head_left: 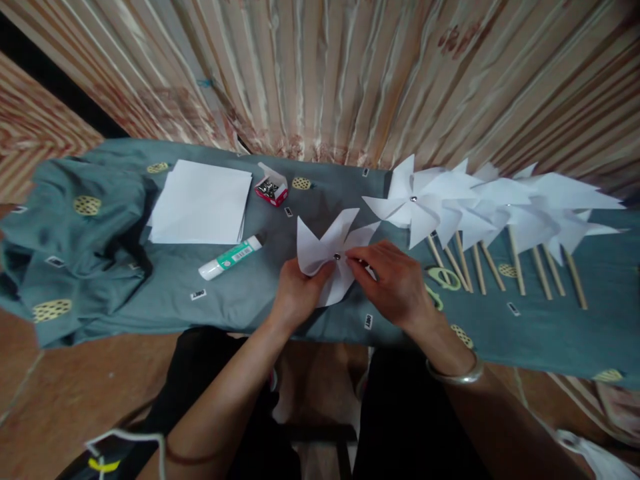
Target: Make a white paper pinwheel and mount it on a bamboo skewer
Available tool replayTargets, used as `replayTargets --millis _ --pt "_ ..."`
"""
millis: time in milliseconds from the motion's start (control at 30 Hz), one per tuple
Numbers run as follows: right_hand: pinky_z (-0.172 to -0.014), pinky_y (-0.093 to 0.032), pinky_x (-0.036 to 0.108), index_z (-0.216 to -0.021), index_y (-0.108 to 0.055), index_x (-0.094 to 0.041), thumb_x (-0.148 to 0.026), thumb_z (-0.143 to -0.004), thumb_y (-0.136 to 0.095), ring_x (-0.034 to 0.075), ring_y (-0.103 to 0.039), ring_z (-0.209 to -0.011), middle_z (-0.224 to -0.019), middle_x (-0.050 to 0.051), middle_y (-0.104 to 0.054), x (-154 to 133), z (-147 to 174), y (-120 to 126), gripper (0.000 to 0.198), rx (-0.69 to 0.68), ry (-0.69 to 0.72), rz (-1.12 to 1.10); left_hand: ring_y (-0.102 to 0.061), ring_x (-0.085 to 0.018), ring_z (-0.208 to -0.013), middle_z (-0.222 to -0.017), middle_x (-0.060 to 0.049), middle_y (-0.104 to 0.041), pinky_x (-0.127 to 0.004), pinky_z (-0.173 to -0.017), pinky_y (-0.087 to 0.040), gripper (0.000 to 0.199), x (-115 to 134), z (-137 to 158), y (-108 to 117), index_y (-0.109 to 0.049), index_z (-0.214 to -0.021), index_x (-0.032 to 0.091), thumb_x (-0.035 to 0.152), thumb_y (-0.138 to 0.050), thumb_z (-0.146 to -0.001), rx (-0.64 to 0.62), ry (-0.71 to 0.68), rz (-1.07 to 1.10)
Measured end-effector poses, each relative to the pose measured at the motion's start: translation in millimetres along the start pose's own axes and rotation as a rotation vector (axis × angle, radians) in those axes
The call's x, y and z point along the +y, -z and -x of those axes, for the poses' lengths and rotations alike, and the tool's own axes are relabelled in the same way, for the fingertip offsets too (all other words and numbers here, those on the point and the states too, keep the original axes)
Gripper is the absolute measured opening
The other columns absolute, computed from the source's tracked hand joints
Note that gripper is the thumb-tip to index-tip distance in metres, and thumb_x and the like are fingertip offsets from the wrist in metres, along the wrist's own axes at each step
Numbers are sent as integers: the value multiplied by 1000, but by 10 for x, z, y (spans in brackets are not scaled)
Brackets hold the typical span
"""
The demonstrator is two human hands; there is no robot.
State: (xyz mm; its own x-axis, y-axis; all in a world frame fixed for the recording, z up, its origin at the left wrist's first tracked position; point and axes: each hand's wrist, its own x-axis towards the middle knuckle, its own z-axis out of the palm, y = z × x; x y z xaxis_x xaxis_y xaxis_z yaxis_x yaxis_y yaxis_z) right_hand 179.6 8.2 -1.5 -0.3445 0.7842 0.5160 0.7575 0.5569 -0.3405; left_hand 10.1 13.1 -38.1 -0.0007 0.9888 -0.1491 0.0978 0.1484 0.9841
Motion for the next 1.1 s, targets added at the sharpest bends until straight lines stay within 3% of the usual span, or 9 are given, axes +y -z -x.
replayTargets --millis 200,400,633,933,1100 --pt "-73 -52 32 -93 -69 -19 -21 -93 -58 20 -66 -77 -80 4 -74 8 35 -125 11 -78 -13 3 -72 -22 -77 -83 -7 -78 -30 -69 -56 20 5 20 -22 -75 -84 13 30 -72 -73 -14 9 56" --pt "-73 -51 30 -94 -68 -17 -19 -93 -57 20 -64 -79 -82 6 -74 -7 32 -140 11 -58 44 105 -72 -21 -75 -82 -7 -78 -28 -67 -56 18 -31 28 -41 -75 -82 14 27 -74 -71 -37 9 118" --pt "-73 -49 32 -98 -67 -14 -10 -93 -53 21 -61 -80 -87 7 -75 -25 53 -164 15 -102 160 226 -70 -20 -70 -74 -5 -76 -28 -62 -51 11 10 24 -18 -73 -75 15 25 -72 -71 12 -8 -15" --pt "-71 -49 33 -96 -67 -12 -13 -93 -53 22 -62 -78 -80 8 -73 -18 25 -168 14 -94 160 231 -68 -20 -70 -73 -5 -74 -27 -61 -49 17 0 3 -29 -71 -75 14 31 -70 -74 6 -19 -44" --pt "-74 -50 34 -96 -68 -16 -17 -93 -52 22 -64 -79 -82 7 -74 -37 8 -165 15 -64 81 146 -68 -20 -71 -76 -5 -74 -28 -62 -50 11 31 3 -10 -70 -77 16 27 -69 -76 15 -44 -49"
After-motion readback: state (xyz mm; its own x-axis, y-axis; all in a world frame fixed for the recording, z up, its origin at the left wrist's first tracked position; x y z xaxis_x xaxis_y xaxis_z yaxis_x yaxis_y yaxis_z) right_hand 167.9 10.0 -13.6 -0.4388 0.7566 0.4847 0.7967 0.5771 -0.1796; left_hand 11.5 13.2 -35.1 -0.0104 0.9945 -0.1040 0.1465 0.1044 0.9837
